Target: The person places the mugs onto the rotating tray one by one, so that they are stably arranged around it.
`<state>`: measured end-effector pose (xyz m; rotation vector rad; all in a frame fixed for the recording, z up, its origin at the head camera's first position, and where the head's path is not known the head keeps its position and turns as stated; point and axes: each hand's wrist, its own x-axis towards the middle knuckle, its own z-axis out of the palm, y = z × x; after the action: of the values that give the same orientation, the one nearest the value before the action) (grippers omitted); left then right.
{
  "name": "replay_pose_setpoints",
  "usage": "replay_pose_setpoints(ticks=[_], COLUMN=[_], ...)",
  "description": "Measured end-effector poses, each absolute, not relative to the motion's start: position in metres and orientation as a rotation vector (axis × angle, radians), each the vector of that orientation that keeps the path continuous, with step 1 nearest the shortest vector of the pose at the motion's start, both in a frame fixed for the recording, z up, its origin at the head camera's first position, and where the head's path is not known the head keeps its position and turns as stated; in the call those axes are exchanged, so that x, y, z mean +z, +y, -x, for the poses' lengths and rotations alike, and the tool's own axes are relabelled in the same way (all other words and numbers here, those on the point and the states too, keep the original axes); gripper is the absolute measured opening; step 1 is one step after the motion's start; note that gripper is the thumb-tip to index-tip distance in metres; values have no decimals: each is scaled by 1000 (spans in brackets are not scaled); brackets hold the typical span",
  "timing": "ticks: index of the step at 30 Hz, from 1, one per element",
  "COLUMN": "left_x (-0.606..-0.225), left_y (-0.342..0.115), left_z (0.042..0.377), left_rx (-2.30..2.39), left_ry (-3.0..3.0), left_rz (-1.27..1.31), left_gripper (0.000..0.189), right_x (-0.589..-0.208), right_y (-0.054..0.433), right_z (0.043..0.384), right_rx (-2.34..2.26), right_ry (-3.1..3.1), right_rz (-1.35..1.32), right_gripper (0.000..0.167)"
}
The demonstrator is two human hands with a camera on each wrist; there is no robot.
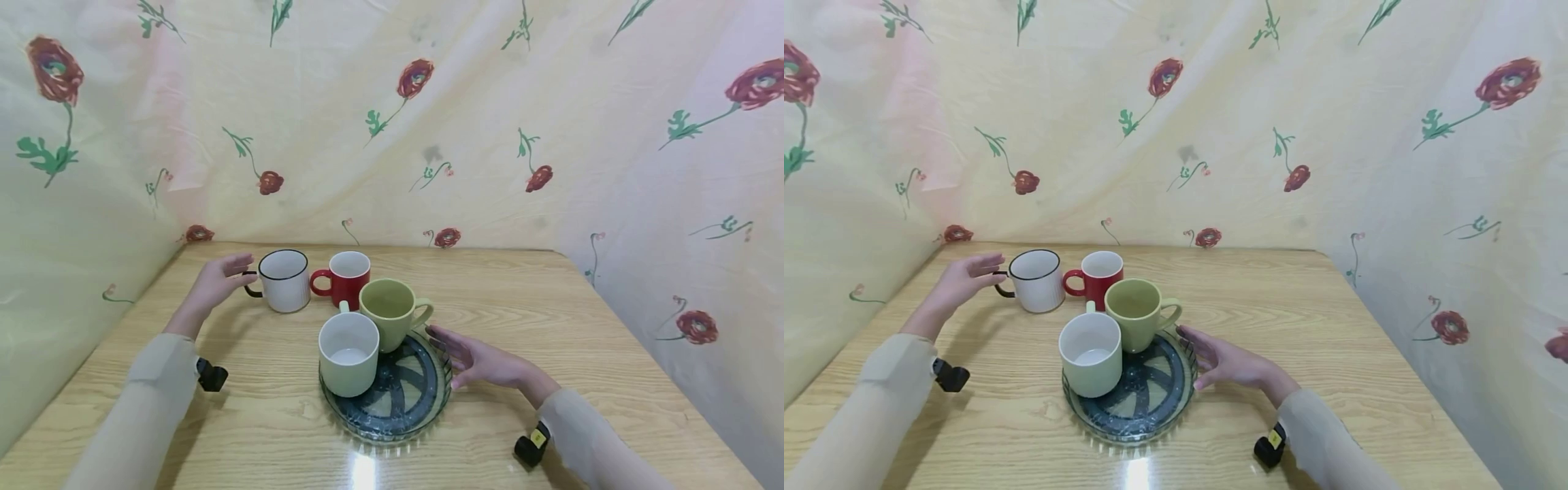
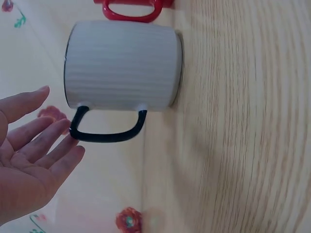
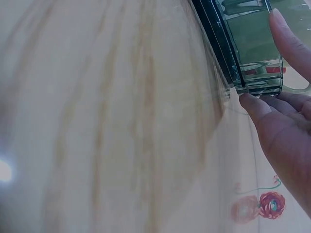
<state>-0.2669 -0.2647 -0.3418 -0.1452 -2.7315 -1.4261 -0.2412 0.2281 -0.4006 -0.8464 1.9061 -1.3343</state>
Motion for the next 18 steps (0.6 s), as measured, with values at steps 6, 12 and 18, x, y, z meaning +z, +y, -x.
replay_pose_setpoints(ticks=[6, 12, 18], left_x=[-348, -359, -368], left_y=[-270, -278, -282], left_z=[275, 280, 282], left_rx=[-1466, -1577, -1770], left_ry=[-2761, -2753, -2709], left_rz=[105, 102, 51], left_gripper=[60, 57, 53], right_x=[-400, -401, -400], right_y=[227, 228, 228], right_z=[240, 239, 238], right_rx=[-1334, -1335, -1340], right_ry=[1905, 1909, 1905], right_rz=[840, 838, 842], right_gripper=[108, 108, 108])
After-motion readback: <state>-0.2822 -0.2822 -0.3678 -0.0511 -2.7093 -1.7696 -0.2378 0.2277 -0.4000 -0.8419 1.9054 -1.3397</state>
